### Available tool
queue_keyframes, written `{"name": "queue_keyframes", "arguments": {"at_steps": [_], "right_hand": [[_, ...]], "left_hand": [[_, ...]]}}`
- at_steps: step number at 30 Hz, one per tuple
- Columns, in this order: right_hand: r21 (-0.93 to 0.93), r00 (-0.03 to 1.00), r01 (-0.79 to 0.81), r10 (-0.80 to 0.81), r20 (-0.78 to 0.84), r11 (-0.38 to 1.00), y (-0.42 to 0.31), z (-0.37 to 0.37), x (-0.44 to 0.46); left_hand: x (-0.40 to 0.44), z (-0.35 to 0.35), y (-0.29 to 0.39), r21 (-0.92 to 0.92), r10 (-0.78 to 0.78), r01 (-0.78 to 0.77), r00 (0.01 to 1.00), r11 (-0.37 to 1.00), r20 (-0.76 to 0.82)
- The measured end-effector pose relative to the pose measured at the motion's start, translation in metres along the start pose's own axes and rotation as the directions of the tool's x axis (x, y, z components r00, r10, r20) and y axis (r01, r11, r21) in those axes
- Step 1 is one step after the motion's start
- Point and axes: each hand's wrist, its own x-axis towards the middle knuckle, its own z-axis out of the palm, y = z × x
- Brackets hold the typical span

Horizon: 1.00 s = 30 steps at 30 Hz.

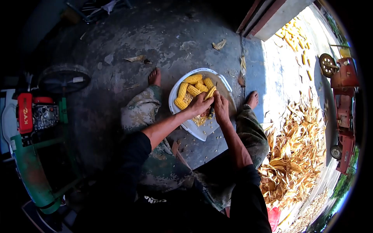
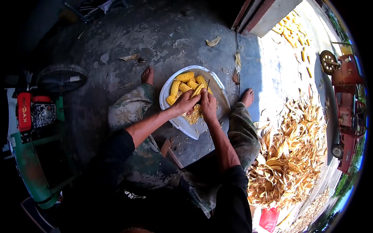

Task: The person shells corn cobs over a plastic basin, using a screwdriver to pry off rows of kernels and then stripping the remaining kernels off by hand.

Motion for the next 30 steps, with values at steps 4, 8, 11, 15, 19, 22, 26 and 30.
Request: {"name": "queue_keyframes", "arguments": {"at_steps": [4,8,11,15,19,22,26,30], "right_hand": [[0.083,0.999,-0.046,0.046,-0.003,0.995,-0.009,0.005,0.0],[0.048,0.997,-0.043,0.046,-0.06,0.998,-0.008,-0.002,0.009],[0.037,0.996,-0.086,0.087,-0.01,0.996,-0.01,-0.006,0.008],[0.165,0.986,-0.165,0.157,0.062,0.972,-0.013,-0.004,0.009],[0.322,0.97,-0.219,0.172,0.17,0.921,-0.028,-0.006,0.002],[0.341,0.949,-0.287,0.218,0.226,0.895,-0.034,-0.004,-0.002],[0.319,0.952,-0.287,0.232,0.198,0.903,-0.038,-0.001,-0.004],[0.265,0.983,-0.158,0.124,0.138,0.951,-0.025,0.0,-0.004]], "left_hand": [[0.001,0.0,0.004,-0.017,0.022,-0.023,0.999,1.0,-0.03],[0.01,0.005,0.002,-0.046,0.193,-0.195,0.98,0.98,-0.04],[0.004,0.004,0.017,-0.077,0.083,-0.079,0.995,0.994,0.048],[0.019,0.001,-0.01,-0.025,0.082,-0.084,0.995,0.996,-0.061],[0.004,0.003,0.02,-0.064,-0.009,0.011,0.999,0.998,0.032],[0.004,0.007,0.019,-0.051,-0.016,0.017,1.0,0.999,0.005],[0.007,0.008,0.015,-0.039,-0.006,0.005,1.0,0.999,-0.016],[0.017,0.009,-0.007,0.213,-0.024,0.052,0.991,0.976,-0.13]]}}
